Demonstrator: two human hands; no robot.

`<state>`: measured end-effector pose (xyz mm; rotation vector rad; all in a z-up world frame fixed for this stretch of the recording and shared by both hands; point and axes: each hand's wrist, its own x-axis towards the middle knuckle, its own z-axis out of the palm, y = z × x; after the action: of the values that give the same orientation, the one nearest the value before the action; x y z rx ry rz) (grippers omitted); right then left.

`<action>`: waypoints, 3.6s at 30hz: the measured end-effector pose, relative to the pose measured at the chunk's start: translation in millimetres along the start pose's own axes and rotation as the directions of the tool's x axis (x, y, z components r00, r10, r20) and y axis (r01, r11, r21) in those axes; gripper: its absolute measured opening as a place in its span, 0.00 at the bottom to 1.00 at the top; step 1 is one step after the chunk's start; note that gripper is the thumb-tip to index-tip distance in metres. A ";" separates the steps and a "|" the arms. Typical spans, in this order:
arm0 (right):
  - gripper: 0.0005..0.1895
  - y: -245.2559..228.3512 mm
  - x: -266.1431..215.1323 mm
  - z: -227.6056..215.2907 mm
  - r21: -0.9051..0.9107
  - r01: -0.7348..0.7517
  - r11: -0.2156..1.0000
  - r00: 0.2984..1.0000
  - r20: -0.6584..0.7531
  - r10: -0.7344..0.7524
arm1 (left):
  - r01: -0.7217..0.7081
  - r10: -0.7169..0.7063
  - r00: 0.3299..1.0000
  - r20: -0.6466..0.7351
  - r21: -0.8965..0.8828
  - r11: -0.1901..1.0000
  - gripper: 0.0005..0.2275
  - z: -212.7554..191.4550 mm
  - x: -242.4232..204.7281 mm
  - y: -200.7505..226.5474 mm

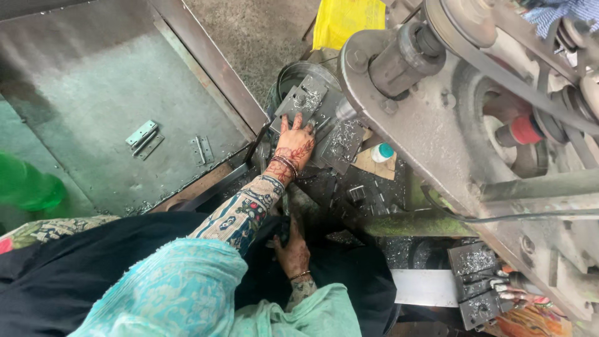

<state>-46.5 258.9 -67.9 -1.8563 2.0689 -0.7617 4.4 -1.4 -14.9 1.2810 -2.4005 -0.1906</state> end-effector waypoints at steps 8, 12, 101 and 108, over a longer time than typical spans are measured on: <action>0.36 0.6 32.4 -32.1 -0.162 -0.299 0.940 0.919 0.216 0.330 | 0.033 -0.033 0.997 0.075 -0.001 0.999 0.16 14.0 49.7 9.0; 0.38 -5.6 5.3 -6.9 0.105 -0.003 0.994 0.999 -0.053 0.009 | -0.007 0.007 1.000 -0.029 -0.012 1.000 0.18 20.6 42.0 5.8; 0.37 -55.8 69.4 -84.5 -0.252 -0.290 0.923 0.870 0.332 0.364 | 0.039 -0.039 0.999 -0.021 0.017 0.999 0.20 -15.8 -10.7 11.5; 0.41 -13.6 41.1 -39.9 -0.256 -0.289 0.923 0.897 0.264 0.354 | 0.044 -0.053 0.988 0.144 0.068 0.997 0.16 -22.5 7.5 13.7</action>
<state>-62.0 226.4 -21.3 -1.5396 2.2306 -0.1622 -0.5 1.9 11.8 1.3999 -2.5182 -0.2302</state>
